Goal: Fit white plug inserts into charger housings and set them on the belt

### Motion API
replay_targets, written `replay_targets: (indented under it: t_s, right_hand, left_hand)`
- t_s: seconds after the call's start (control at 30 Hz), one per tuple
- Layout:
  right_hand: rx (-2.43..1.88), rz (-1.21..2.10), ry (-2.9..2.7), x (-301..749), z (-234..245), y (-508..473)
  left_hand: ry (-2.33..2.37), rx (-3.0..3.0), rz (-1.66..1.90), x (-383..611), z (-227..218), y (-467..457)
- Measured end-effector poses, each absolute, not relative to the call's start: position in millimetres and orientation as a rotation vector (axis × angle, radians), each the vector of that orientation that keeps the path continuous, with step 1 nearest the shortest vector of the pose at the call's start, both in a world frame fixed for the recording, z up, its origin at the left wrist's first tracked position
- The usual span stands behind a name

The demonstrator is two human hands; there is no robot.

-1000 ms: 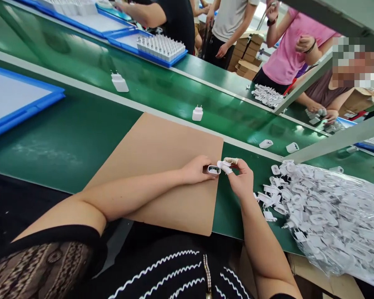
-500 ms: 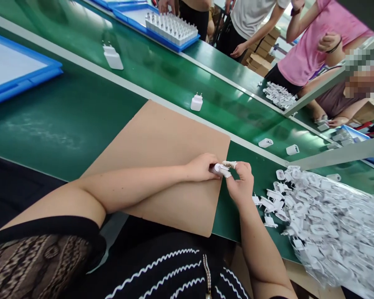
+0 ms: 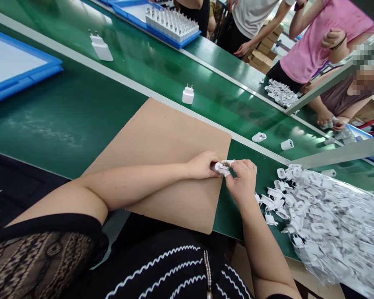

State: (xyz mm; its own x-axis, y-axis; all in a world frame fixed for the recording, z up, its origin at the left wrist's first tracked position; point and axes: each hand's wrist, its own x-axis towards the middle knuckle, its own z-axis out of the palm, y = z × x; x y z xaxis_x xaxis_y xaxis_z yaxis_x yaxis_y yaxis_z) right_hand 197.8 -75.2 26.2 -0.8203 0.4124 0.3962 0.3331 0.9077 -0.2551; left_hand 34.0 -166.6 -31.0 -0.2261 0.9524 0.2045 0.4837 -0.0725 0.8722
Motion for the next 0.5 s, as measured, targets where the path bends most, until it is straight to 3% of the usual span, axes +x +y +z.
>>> replay_targets:
  t_s: [0.23, 0.5]
  right_hand:
    - [-0.524, 0.233, -2.734, 189.9, 36.2, -69.0]
    - [-0.649, 0.463, -2.582, 220.9, 29.2, -79.7]
  left_hand:
    - [1.694, 1.472, 1.24, 32.8, -28.9, -166.7]
    - [1.722, 1.499, 1.235, 39.3, -22.4, -172.7]
